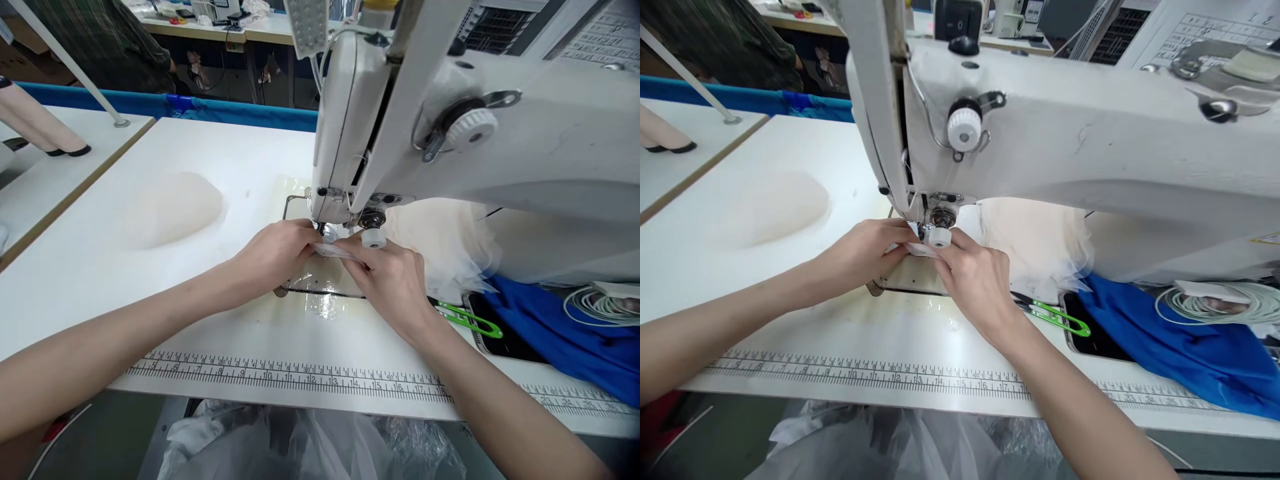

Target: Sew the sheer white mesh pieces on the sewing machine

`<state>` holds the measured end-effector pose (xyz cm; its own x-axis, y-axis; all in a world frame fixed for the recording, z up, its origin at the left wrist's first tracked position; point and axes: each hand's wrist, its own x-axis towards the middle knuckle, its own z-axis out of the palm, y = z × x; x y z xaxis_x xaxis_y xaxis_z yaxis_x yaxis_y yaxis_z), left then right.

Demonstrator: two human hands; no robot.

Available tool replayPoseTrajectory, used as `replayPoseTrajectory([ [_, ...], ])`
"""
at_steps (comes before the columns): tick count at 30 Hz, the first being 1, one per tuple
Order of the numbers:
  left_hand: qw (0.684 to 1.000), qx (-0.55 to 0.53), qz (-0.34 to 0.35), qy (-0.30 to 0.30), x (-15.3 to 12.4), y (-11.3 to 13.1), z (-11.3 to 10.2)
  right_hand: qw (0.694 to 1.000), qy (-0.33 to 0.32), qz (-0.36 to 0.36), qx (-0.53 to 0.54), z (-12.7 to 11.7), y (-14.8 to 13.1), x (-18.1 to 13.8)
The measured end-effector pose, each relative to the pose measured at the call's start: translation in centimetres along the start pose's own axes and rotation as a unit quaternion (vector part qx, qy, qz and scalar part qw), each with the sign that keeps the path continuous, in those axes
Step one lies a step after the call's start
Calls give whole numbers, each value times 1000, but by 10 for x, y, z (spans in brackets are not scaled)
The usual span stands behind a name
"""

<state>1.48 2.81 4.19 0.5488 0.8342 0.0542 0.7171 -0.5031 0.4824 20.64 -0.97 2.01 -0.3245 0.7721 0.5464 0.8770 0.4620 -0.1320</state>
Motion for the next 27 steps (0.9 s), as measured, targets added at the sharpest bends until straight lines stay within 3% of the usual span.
replayPoseTrajectory([
  [7, 996, -54, 47, -45, 3, -8, -8, 1000, 11, -15, -10, 1, 1, 1],
  [13, 991, -69, 97, -55, -5, -17, -5, 999, -46, -5, 18, -3, -3, -2],
  [17, 978, 48, 204, 20, -17, -20, 9, 995, -91, -35, 8, -8, -6, -5],
  [20, 935, 188, 281, 109, -27, -20, 19, 992, -85, -93, -20, -9, -7, -5],
  [23, 903, 277, 290, 154, -36, -18, 24, 989, -66, -129, -31, -8, -6, -5],
  [27, 902, 301, 271, 148, -42, -15, 24, 988, -69, -140, -13, -6, -6, -4],
])
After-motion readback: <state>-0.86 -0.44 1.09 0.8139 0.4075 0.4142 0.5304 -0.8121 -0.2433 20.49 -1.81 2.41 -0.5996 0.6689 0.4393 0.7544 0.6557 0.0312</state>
